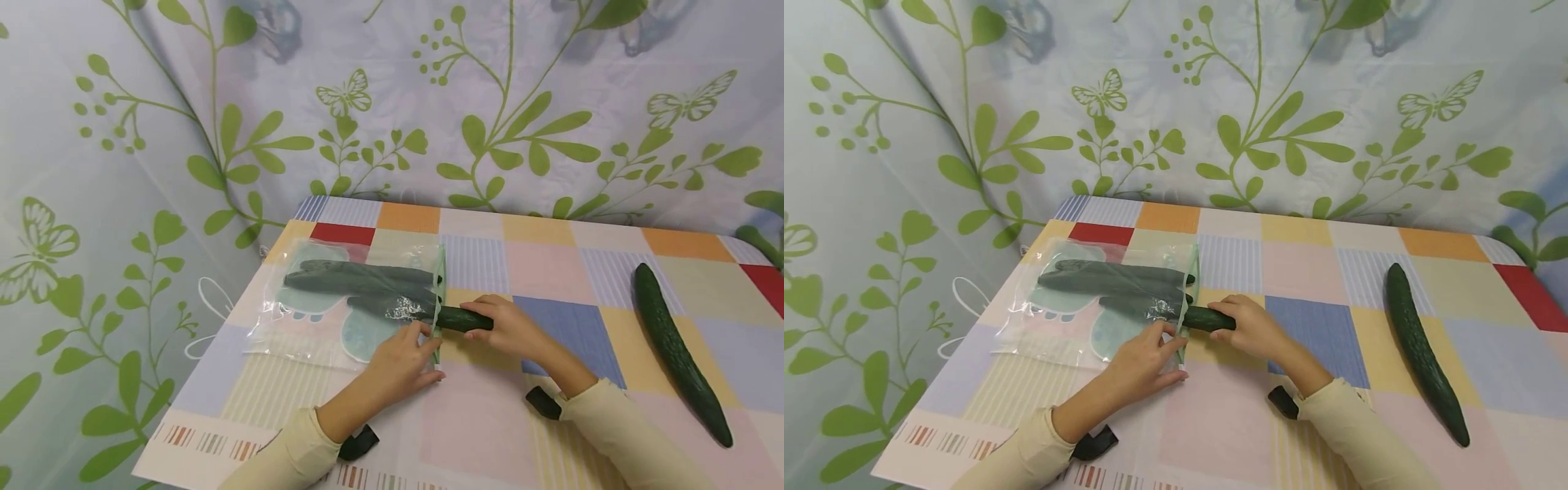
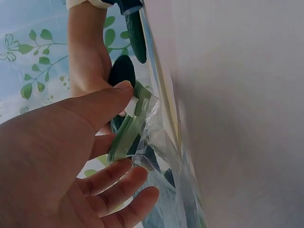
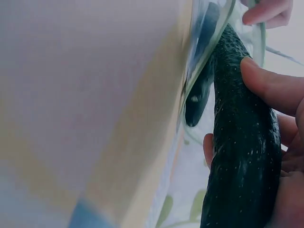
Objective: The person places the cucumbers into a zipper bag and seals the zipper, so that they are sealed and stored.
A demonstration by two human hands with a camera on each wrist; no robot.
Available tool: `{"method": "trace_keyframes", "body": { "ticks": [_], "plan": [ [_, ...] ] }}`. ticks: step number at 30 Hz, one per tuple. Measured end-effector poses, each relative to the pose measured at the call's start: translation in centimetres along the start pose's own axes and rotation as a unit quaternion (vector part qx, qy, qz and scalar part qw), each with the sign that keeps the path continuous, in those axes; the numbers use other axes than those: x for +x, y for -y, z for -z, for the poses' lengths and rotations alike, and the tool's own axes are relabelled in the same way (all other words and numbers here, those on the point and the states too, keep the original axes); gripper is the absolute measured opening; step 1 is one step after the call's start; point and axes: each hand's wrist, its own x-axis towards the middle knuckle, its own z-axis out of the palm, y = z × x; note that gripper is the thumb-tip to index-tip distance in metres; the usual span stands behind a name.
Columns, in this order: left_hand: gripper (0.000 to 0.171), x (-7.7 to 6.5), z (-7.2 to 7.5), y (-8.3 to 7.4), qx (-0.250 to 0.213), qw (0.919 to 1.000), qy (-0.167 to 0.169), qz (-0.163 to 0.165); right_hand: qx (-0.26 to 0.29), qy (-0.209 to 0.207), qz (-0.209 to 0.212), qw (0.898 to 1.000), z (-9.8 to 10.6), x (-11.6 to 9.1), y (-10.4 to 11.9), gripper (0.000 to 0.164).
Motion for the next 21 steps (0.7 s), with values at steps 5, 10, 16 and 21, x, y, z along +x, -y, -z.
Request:
{"method": "trace_keyframes", "body": {
  "ticks": [5,10,16,21],
  "plan": [
    [0.048,0.0,-0.1,-0.1,0.015,0.9997,-0.020,-0.005,0.040,-0.007,-0.004,0.999,-0.9,1.4,0.3,0.047],
    [0.049,0.0,-0.3,-0.2,0.021,0.9992,-0.033,-0.008,0.062,-0.003,-0.013,0.998,-1.4,2.5,0.7,0.048],
    [0.049,-0.1,-0.4,-0.2,0.015,0.9994,-0.032,-0.005,0.072,0.003,-0.015,0.997,-1.9,3.7,1.0,0.047],
    [0.050,0.0,-0.3,-0.1,0.016,0.9997,-0.020,-0.004,0.073,0.028,-0.003,0.997,-2.4,4.4,0.7,0.044]
  ]
}}
